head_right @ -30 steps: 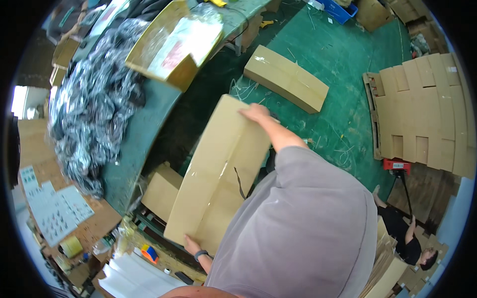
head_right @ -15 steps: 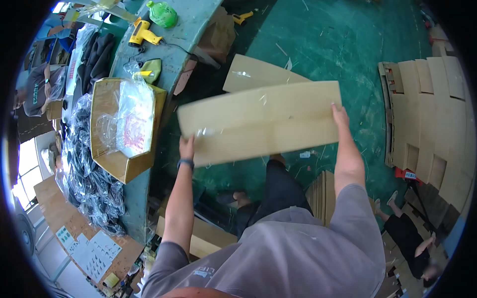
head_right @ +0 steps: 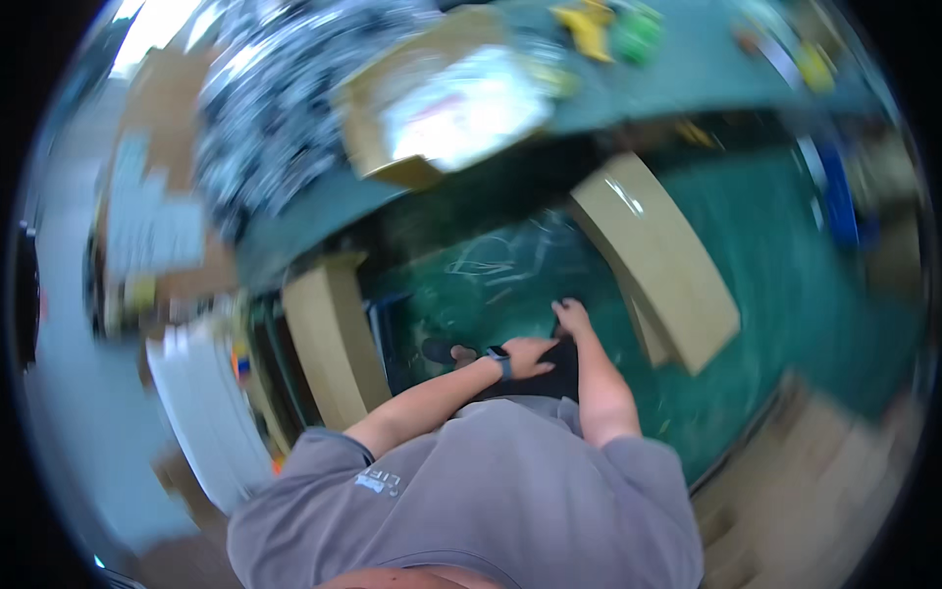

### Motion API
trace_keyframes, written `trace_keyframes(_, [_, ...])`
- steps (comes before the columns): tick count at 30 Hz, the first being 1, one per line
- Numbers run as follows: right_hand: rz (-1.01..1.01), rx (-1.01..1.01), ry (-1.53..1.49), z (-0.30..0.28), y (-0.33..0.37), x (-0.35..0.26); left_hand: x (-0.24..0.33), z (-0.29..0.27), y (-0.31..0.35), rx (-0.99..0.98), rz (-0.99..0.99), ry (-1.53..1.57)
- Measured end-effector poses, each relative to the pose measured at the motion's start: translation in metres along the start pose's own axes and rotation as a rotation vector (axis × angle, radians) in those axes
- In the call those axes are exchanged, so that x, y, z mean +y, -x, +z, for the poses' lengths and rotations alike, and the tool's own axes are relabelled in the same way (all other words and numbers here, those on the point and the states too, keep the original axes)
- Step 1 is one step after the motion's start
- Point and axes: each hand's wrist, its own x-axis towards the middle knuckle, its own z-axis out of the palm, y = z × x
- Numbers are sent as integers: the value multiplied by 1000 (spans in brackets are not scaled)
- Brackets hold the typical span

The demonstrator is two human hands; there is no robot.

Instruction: Packing plastic-wrapped items into cardboard boxes and sealing them with a tape dispenser.

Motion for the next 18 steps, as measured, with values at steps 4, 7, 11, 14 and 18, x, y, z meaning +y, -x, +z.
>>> trace_keyframes(4, [-474,-151,350,70,-30,-44,-174,-6,196,462,-508,141])
trace_keyframes(7, [-594,-510,509,147,-33,-101,-232,-9,434,1247,-905,259])
trace_keyframes(11, [-296,-622,249,198,-13,-153,-115,-32,713,1870,-1310,-364])
trace_keyframes(14, [-465,-940,505,321,40,-312,34,11,842,2111,-1763,-764])
trace_keyframes(18, [-622,-1349,765,497,93,-414,170,94,866,1431,-2925,-1059])
